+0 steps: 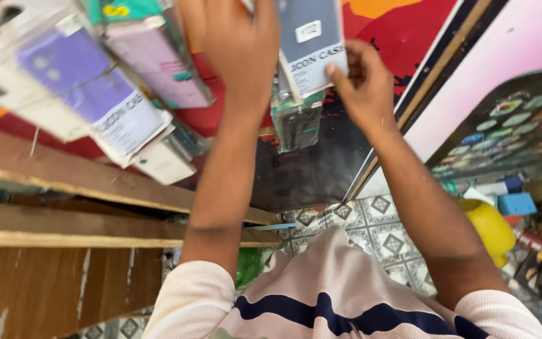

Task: The person retrieves a small electronic component from a shelf, then uses a soldering iron and tweezers to work on a disassembled smartphone motherboard. The person manipulates the component and applies heat to the board, then briefly handles the phone casing.

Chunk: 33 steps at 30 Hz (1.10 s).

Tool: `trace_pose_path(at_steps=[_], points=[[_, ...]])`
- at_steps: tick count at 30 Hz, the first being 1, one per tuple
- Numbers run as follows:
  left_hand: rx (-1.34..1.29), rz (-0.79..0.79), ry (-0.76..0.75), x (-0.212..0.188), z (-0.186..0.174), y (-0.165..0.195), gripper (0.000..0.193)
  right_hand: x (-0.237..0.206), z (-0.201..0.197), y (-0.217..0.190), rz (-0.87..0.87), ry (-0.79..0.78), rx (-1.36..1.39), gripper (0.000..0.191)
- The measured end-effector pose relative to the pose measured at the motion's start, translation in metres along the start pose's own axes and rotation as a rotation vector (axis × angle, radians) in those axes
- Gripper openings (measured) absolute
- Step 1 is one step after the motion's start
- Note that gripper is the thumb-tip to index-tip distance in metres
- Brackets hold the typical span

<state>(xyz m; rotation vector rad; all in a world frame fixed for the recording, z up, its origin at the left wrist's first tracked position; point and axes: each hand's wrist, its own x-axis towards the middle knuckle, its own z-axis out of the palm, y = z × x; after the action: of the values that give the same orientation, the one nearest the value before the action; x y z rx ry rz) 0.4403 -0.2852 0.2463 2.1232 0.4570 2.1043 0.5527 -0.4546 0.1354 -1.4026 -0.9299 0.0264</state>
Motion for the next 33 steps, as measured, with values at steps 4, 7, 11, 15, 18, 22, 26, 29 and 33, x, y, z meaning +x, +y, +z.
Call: trace_pose_path(at_steps=[4,7,11,15,18,22,26,29,33], points=[[-0.319,0.026,-0.049,-0.089,-0.067,0.063,0.011,-0.106,-0.042,0.063,0.096,0.082,-0.222,0.046],[-0.742,-0.114,-0.513,-0.180,-0.075,0.106,0.022,-0.215,-0.064,0.100,0.603,0.170,0.227,0.047],[-1.036,0.359,-0.933,-0.330,-0.056,0.148,0.044,-0.329,-0.079,0.107,0.992,0.561,0.866,0.053],[-1.039,0.899,-1.166,-0.454,-0.026,0.150,0.060,-0.349,-0.107,0.053,0.704,0.806,0.697,0.051],[-0.654,1.027,-1.775,-0.483,0.002,0.165,0.057,-0.344,-0.137,-0.022,0.489,0.919,0.163,0.051],[-0.833,-0.402,-2.466,-0.476,-0.009,0.245,0.054,-0.361,-0.150,-0.068,0.200,0.835,-0.801,0.051],[-1.284,-1.352,-2.466,-0.425,-0.081,0.340,0.052,-0.413,-0.171,-0.018,0.494,0.972,-0.691,0.051],[-1.462,-1.059,-2.137,-0.408,-0.083,0.376,0.051,-0.466,-0.189,-0.003,0.594,1.428,0.183,0.052],[-1.796,0.227,-1.892,-0.450,-0.078,0.421,0.050,-0.501,-0.213,-0.033,0.337,1.513,0.723,0.054]])
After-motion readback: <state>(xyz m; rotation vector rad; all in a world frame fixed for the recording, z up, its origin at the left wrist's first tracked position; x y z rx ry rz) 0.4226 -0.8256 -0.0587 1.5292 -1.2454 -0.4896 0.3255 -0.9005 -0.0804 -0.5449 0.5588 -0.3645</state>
